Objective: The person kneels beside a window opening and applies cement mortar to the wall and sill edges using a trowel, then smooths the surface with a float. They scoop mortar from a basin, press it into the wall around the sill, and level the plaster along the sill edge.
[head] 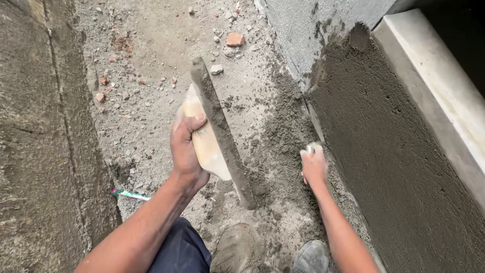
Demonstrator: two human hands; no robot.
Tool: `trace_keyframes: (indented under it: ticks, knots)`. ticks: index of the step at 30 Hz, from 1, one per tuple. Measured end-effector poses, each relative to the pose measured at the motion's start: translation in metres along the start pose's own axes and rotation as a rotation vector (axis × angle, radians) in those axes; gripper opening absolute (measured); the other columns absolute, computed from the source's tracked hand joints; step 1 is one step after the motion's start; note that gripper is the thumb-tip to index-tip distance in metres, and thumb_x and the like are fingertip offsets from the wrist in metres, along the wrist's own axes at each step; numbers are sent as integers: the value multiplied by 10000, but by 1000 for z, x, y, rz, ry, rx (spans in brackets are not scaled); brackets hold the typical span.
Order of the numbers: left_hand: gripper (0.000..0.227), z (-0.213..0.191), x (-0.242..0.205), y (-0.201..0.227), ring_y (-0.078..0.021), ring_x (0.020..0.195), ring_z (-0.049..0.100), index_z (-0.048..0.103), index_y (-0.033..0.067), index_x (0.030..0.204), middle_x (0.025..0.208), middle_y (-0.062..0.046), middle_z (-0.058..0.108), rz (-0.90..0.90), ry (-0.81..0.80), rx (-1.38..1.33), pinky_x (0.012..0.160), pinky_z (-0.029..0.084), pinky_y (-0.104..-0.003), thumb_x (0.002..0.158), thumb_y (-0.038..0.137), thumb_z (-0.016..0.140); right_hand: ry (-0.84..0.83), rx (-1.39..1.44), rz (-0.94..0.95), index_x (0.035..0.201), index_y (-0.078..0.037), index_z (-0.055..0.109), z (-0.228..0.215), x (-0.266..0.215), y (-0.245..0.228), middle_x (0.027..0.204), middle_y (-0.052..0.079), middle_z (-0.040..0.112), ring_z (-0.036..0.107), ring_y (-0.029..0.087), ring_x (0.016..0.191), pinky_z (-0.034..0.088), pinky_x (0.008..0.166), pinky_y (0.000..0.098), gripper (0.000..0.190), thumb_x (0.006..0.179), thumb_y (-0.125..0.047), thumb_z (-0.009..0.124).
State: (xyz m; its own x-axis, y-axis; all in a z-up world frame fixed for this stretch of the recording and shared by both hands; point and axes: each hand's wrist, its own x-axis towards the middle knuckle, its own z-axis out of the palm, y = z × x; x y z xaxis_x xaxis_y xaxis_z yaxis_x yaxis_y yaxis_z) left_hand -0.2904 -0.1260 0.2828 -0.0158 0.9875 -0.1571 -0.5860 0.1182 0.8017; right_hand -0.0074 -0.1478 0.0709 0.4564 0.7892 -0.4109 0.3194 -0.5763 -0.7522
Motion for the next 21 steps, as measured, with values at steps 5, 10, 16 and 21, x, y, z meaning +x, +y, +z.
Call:
trace_keyframes:
  ticks: [5, 10, 16, 21]
  knots:
    - [602, 7, 0, -6, -209, 967, 641, 375, 12, 1439, 1100, -134, 555, -11, 38, 115, 809, 621, -382, 871, 153, 512, -23, -4, -87, 1071, -55, 521, 30, 66, 19, 675, 56, 621, 567, 191, 367, 458, 344, 370, 242, 920, -211, 628]
    - [642, -6, 0, -16, -193, 891, 570, 409, 27, 1518, 1066, -106, 533, -16, 41, 150, 719, 552, -355, 904, 172, 527, 82, 41, -23, 1095, -69, 513, 38, 59, -11, 673, 112, 619, 598, 211, 405, 470, 361, 393, 230, 908, -171, 602]
    - [621, 5, -5, 2, -195, 926, 627, 386, 32, 1465, 1109, -122, 568, -2, -16, 66, 775, 600, -374, 870, 155, 515, 76, 140, -173, 1067, -61, 523, 15, 43, -39, 676, 79, 599, 600, 200, 407, 467, 350, 368, 227, 907, -181, 631]
    - [612, -5, 0, 4, -202, 934, 627, 404, 2, 1479, 1120, -135, 574, 47, -36, 50, 787, 588, -366, 895, 145, 521, 33, 312, -241, 1057, -51, 542, -15, 20, -52, 708, 54, 610, 557, 151, 404, 418, 327, 313, 189, 928, -153, 634]
